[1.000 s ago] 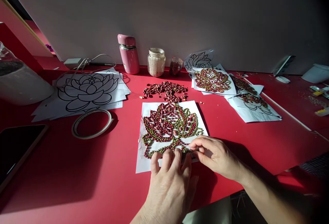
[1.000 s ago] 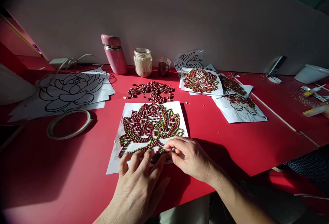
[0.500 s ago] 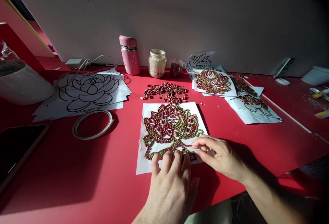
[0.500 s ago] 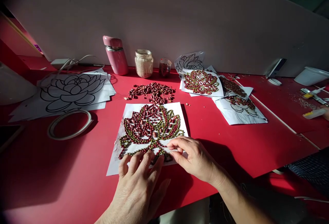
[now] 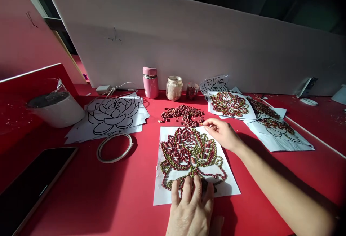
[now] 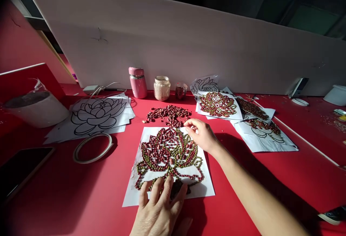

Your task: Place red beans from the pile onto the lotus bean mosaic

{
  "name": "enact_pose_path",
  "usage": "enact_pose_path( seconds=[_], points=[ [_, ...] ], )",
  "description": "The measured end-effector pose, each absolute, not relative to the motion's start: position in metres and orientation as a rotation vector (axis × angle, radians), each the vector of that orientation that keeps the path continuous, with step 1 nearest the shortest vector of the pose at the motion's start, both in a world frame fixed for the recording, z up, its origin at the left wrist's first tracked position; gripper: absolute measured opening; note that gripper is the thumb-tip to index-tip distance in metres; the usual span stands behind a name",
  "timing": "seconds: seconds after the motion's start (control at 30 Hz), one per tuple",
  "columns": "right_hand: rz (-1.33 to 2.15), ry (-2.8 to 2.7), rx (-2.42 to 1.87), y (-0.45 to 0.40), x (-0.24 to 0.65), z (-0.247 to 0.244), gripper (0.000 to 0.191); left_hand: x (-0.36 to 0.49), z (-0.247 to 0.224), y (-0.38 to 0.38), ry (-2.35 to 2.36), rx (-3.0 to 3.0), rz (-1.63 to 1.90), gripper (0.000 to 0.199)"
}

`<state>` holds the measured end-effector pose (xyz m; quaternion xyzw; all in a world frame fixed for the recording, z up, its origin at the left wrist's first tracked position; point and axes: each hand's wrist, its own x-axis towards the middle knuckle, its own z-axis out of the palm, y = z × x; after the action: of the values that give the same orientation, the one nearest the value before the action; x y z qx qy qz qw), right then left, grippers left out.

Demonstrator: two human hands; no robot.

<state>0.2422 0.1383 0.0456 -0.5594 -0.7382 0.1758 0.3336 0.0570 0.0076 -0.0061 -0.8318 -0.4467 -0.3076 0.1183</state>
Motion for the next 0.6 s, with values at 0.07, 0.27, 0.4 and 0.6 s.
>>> enact_pose_path(
  seconds=[0.07,0.27,0.4,0.6],
  points=[
    [0.404,-1.915,-1.522,0.168,0.241,0.039,0.010,0.056,-0.008,0.008,-1.279,-2.435,-0.883,0.044],
    [0.248,-1.973,-1.665,0.219,0.232,0.027,0.011,0.054,-0.012,0.010,-1.246,-2.417,-0.927,0.045],
    [0.163,-2.052,-1.731,0.228,0.223,0.029,0.015,0.056,-0.014,0.010,-1.271,-2.391,-0.946,0.042],
    [0.076,-2.108,-1.854,0.236,0.211,0.034,0.013,0.059,-0.016,0.010,-1.276,-2.354,-0.982,0.038]
  ],
)
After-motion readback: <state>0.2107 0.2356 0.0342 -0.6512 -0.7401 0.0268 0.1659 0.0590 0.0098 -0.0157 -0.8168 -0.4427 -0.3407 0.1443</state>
